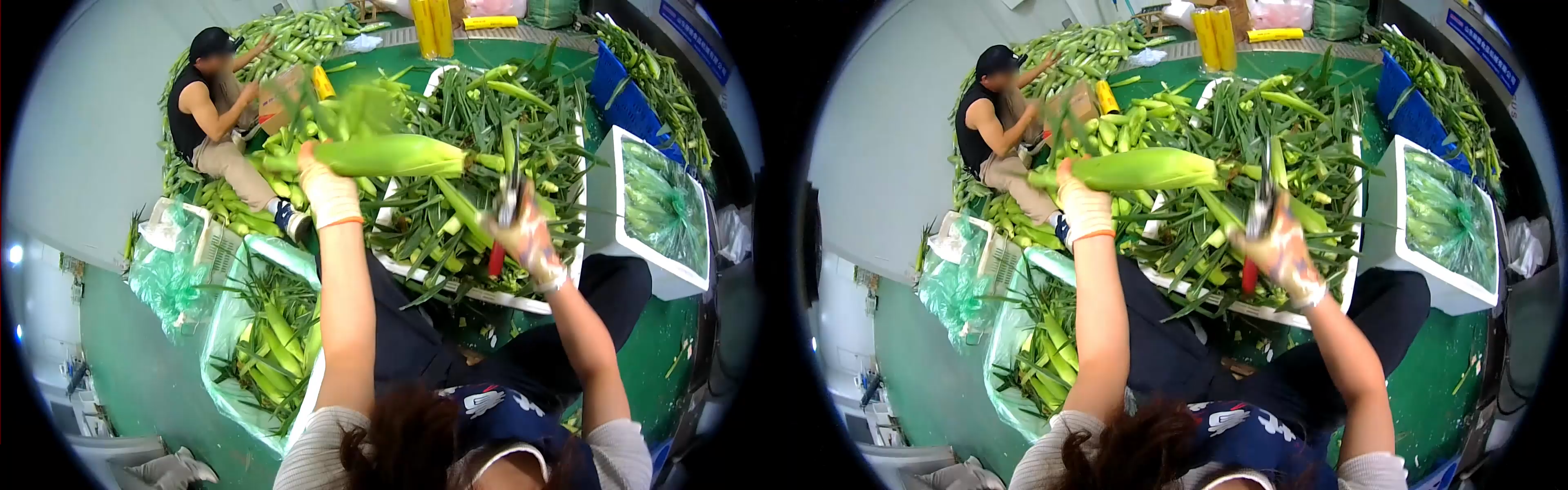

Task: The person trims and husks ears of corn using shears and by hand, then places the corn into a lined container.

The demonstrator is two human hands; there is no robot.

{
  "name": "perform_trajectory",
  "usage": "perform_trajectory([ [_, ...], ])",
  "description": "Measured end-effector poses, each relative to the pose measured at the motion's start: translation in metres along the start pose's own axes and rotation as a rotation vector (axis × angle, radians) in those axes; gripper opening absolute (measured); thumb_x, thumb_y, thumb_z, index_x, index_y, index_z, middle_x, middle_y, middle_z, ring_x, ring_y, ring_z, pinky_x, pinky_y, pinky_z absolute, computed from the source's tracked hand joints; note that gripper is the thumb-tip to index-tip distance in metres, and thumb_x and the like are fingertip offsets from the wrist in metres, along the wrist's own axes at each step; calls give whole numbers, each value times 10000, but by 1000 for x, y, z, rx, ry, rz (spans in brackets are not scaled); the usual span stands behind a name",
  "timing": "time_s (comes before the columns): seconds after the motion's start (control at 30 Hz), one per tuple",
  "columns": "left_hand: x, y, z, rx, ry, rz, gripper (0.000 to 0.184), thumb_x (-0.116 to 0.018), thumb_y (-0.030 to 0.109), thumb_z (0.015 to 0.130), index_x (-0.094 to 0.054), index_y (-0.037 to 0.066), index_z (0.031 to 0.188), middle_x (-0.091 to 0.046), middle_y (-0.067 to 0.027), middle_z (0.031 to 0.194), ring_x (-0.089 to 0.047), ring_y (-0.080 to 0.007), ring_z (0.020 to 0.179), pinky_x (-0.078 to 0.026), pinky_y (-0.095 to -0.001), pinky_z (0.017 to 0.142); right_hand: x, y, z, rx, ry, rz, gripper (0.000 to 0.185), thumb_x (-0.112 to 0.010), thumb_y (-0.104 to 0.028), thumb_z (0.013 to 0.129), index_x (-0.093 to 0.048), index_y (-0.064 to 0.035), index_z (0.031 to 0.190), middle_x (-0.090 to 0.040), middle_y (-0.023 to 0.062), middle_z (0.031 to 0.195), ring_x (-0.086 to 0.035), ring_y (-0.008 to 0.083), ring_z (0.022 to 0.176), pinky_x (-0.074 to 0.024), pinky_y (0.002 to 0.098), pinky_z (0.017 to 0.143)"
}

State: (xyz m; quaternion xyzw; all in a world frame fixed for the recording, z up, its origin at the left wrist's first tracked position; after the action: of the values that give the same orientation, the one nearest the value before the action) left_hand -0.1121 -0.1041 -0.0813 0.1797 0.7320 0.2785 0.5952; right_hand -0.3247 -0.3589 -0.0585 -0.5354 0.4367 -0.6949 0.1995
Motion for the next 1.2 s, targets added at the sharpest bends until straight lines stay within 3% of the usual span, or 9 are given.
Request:
perform_trajectory([
  [0.13, 26, 7, 14, -8, 150, -94, 363, -504, 419, 915, -513, 57, 906, -541, -65, 860, -513, -224, 796, -444, -385, 777, -71, 45, -31, -120, -397, 156, 843, -816, -363, 645, -372, -9, 1268, -567, 90, 933, -559, 192, 866, -488, 338, 773],
  [0.23, 30, 7, -5, -32, 176, -79, 353, -505, 412, 926, -509, 60, 945, -539, -61, 879, -509, -210, 813, -443, -366, 779, -97, 39, -15, -111, -317, 143, 829, -814, -369, 668, -379, 11, 1263, -559, 94, 948, -550, 180, 880, -481, 329, 767],
  [0.37, 35, 7, -35, -138, 225, 53, 333, -498, 386, 937, -535, 59, 987, -558, -63, 925, -521, -196, 846, -439, -335, 797, -98, 12, 7, -134, -444, 723, 510, -763, -180, 746, -462, -17, 1124, -537, 32, 883, -533, 126, 831, -474, 276, 746],
  [0.5, 33, 4, -43, -164, 191, 52, 350, -473, 389, 938, -545, 50, 986, -574, -68, 932, -529, -207, 830, -438, -341, 804, -98, 23, 16, -64, -391, 448, 426, -761, -188, 691, -489, -42, 985, -529, 11, 817, -500, 125, 727, -458, 281, 672],
  [0.8, 77, -99, 14, 294, 125, 37, 424, -307, 410, 957, -516, 54, 1055, -565, -102, 1085, -507, -280, 1028, -369, -451, 968, -42, 35, 6, 60, -196, -131, 542, -739, -352, 655, -517, 79, 897, -615, 229, 737, -630, 376, 720, -515, 397, 655],
  [0.97, 65, -135, 4, 496, 74, 200, 452, -353, 409, 940, -524, 28, 1114, -576, -140, 1145, -530, -309, 1053, -386, -462, 984, -27, 75, 0, 334, 18, -440, 404, -538, -318, 861, -492, 83, 879, -545, 192, 514, -575, 371, 464, -455, 427, 436],
  [1.07, 65, -136, 21, 458, 67, 269, 448, -382, 400, 926, -533, 4, 1073, -592, -157, 1131, -551, -327, 1024, -409, -453, 962, -9, 83, -4, 358, -6, -483, 384, -560, -293, 844, -478, 73, 928, -566, 205, 551, -589, 391, 509, -467, 437, 461],
  [1.1, 62, -131, 23, 427, 49, 353, 437, -396, 399, 922, -535, 9, 1061, -600, -153, 1100, -563, -324, 986, -426, -457, 935, 1, 92, 0, 119, -158, -423, 337, -595, -265, 818, -497, 33, 942, -591, 218, 638, -608, 401, 597, -486, 440, 516],
  [1.2, 31, -111, 27, 529, -39, 222, 248, -445, 307, 926, -550, 83, 904, -616, -70, 894, -558, -254, 828, -454, -402, 805, 20, 106, 1, 394, -99, -462, 296, -661, -222, 762, -530, -4, 913, -613, 212, 790, -620, 398, 744, -504, 425, 664],
])
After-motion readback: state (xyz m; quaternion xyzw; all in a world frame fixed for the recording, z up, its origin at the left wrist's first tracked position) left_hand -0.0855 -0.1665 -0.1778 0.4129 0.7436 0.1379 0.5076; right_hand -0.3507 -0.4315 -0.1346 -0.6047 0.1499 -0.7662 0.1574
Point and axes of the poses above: each hand's wrist, its own z-axis towards the middle knuckle, its own x-axis out of the back of the hand, y = z × x, the point moved 6 cm from there along z, towards the middle knuckle
